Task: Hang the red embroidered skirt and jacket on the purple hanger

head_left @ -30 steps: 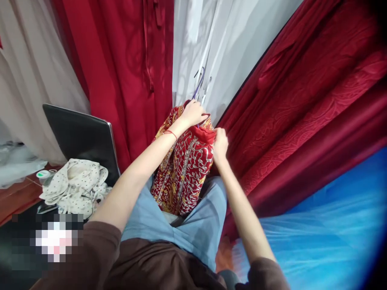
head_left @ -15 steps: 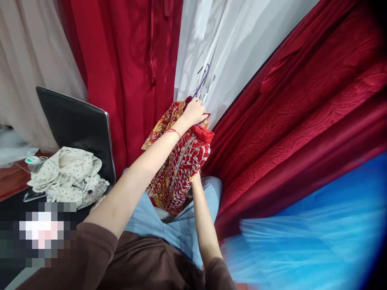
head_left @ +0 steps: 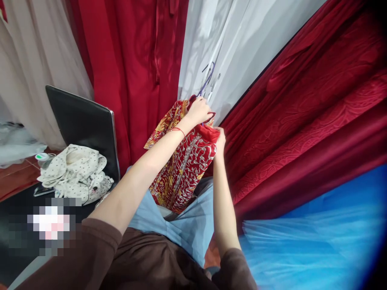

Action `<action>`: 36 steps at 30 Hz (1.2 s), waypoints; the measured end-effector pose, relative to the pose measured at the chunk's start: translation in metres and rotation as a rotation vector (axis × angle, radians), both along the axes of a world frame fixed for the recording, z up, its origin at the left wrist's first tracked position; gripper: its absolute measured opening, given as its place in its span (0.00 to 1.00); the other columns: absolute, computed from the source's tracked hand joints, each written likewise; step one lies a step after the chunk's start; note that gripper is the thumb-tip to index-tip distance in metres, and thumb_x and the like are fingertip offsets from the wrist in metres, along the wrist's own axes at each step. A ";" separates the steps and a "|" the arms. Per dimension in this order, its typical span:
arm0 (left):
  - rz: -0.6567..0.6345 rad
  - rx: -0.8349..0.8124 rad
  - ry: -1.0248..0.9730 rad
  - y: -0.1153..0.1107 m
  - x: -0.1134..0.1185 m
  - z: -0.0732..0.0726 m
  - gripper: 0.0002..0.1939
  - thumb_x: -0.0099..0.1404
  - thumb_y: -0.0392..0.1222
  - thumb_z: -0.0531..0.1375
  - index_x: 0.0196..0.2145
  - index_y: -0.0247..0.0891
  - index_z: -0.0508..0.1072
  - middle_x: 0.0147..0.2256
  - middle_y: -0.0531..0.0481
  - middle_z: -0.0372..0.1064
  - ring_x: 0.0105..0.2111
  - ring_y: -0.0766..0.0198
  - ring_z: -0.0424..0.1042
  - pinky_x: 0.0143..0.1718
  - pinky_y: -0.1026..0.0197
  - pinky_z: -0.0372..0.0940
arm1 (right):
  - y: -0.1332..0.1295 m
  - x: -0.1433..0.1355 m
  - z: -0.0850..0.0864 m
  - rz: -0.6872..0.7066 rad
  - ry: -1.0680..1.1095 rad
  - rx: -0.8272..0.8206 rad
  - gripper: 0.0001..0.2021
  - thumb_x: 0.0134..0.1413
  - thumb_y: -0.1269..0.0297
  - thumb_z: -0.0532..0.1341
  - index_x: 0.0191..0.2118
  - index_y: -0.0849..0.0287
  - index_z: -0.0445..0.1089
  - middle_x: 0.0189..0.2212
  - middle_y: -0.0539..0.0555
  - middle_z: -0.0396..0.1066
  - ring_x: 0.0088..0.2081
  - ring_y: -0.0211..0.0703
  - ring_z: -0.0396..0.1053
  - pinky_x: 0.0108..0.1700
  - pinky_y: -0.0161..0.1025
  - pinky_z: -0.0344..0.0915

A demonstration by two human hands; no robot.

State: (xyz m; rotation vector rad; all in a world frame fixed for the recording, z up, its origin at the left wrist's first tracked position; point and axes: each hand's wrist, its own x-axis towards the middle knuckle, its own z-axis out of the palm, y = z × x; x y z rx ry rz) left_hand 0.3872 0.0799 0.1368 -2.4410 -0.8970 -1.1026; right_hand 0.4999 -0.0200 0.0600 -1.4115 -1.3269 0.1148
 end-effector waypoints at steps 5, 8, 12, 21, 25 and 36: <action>-0.061 -0.003 0.044 0.005 -0.010 0.002 0.16 0.68 0.42 0.56 0.37 0.32 0.82 0.36 0.37 0.75 0.48 0.48 0.68 0.56 0.44 0.58 | -0.004 -0.010 0.062 -0.005 -0.058 -0.181 0.21 0.58 0.46 0.57 0.43 0.61 0.65 0.43 0.62 0.74 0.45 0.50 0.71 0.52 0.47 0.66; -0.128 0.008 0.109 0.008 -0.021 0.005 0.16 0.69 0.42 0.54 0.35 0.35 0.82 0.34 0.40 0.73 0.47 0.50 0.68 0.55 0.45 0.58 | -0.013 -0.033 0.081 -0.116 -0.216 -0.309 0.22 0.61 0.49 0.54 0.47 0.66 0.64 0.46 0.68 0.72 0.49 0.58 0.71 0.53 0.53 0.64; -0.119 0.019 0.186 0.009 -0.028 0.009 0.19 0.70 0.43 0.53 0.32 0.35 0.82 0.31 0.40 0.72 0.45 0.50 0.68 0.54 0.46 0.58 | -0.018 -0.064 0.084 -0.282 -0.363 -0.339 0.20 0.66 0.61 0.48 0.52 0.74 0.61 0.47 0.73 0.71 0.50 0.60 0.71 0.54 0.55 0.63; -0.084 0.024 0.124 0.000 -0.025 0.007 0.18 0.68 0.46 0.55 0.34 0.35 0.83 0.34 0.39 0.72 0.45 0.49 0.68 0.54 0.46 0.59 | -0.015 -0.064 0.083 -0.335 -0.483 -0.407 0.21 0.60 0.68 0.58 0.55 0.76 0.59 0.48 0.74 0.71 0.50 0.56 0.72 0.52 0.50 0.65; -0.085 0.016 0.122 -0.005 -0.023 0.006 0.15 0.62 0.47 0.60 0.32 0.33 0.83 0.34 0.38 0.72 0.46 0.47 0.68 0.57 0.45 0.57 | -0.016 -0.060 0.082 -0.361 -0.495 -0.449 0.20 0.59 0.70 0.60 0.55 0.74 0.61 0.48 0.73 0.72 0.51 0.55 0.73 0.52 0.48 0.66; -0.016 0.022 0.146 -0.010 -0.016 0.005 0.17 0.58 0.50 0.64 0.36 0.32 0.83 0.36 0.37 0.76 0.49 0.46 0.68 0.60 0.45 0.56 | -0.022 -0.008 0.055 -0.409 -0.593 -0.801 0.19 0.52 0.66 0.65 0.50 0.66 0.73 0.48 0.69 0.74 0.53 0.57 0.73 0.52 0.49 0.68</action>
